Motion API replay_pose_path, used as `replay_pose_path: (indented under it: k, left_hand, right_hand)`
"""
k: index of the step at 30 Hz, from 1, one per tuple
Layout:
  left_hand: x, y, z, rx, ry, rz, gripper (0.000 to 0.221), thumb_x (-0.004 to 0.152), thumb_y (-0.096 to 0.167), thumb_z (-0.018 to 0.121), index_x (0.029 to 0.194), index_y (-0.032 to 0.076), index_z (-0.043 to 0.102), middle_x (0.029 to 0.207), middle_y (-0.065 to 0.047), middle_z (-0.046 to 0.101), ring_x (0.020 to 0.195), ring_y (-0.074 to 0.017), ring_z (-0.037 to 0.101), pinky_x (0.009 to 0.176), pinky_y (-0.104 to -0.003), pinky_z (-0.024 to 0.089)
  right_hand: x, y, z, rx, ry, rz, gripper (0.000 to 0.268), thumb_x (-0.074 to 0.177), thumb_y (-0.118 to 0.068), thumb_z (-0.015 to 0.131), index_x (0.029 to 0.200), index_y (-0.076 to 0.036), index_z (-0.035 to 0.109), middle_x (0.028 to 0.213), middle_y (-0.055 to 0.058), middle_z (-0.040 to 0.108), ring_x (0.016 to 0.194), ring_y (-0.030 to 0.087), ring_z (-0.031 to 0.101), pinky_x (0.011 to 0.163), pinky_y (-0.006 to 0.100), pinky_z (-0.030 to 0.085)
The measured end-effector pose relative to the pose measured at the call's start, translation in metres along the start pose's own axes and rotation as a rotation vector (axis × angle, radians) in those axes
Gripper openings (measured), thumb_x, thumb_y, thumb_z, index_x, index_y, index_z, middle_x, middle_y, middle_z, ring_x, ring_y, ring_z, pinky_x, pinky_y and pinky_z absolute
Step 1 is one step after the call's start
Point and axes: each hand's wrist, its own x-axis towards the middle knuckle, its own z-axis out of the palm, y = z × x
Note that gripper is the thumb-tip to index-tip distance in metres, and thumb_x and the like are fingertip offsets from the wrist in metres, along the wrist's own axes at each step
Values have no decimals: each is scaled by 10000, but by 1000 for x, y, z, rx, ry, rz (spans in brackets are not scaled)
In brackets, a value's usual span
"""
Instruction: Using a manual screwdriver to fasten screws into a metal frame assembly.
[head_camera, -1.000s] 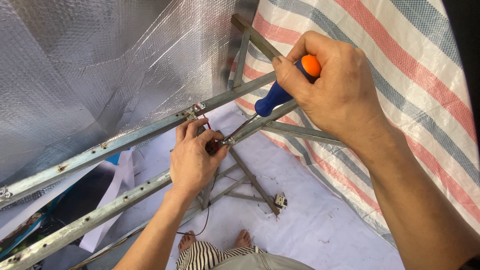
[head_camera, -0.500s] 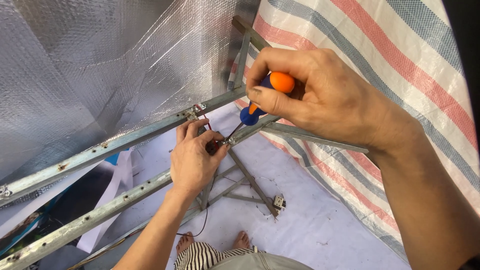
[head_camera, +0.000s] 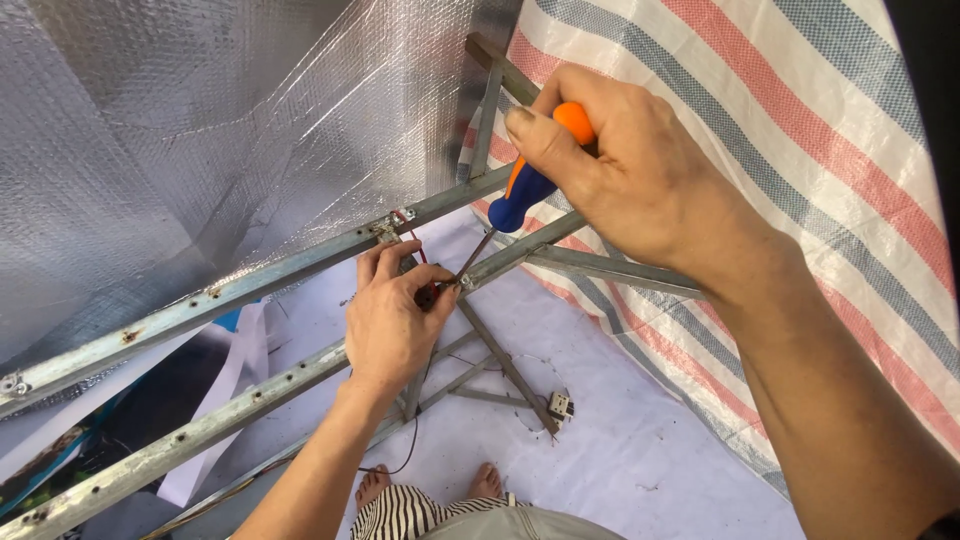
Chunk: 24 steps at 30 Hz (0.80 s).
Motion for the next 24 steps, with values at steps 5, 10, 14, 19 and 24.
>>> replay_pose_path:
  k: [5,10,14,19,24]
  left_hand:
    - [2,1,0,-2,-19,-49,137,769,259,805,890,196,821,1328,-19,635,1329,-269,471,923,-414,534]
    - [1,0,1,-27,-21,-67,131,768,256,806,879,186,814,1345,-15,629,1341,-265,467,949,-416,524]
    - [1,-2,3,-19,-17,-52,193,759,265,806,945,219,833,1323,-20,635,1351,-269,459,953,-406,526]
    - [1,-6,7,-11,-27,-66,171,767,278,804,926,226,837,1320,-9,633,1369,-264,443,953,-397,526]
    - [2,-9,9,-24,-21,-61,163,759,269,810,908,203,825,1311,-2,643,1384,-277,440,938,-412,540]
  right_hand:
    - [-2,-9,4,-67,49,55,240,1082,-222,558,1054,-22,429,776,70,597,572,156,536,508,337,451]
    - [6,-16,-1,-64,-45,75,192,1016,-144,542,1171,-66,458,805,60,623,607,169,594,518,352,467]
    - [17,-19,6,-129,-92,156,231,1015,-328,478,1112,-124,528,836,59,692,599,199,643,534,388,484]
    - [18,-30,9,-212,-21,208,352,1099,-368,505,967,-53,591,689,75,666,468,216,592,455,403,459]
    - [18,-38,-1,-151,-100,274,120,932,-219,579,1014,-134,602,816,22,719,608,194,653,570,364,494]
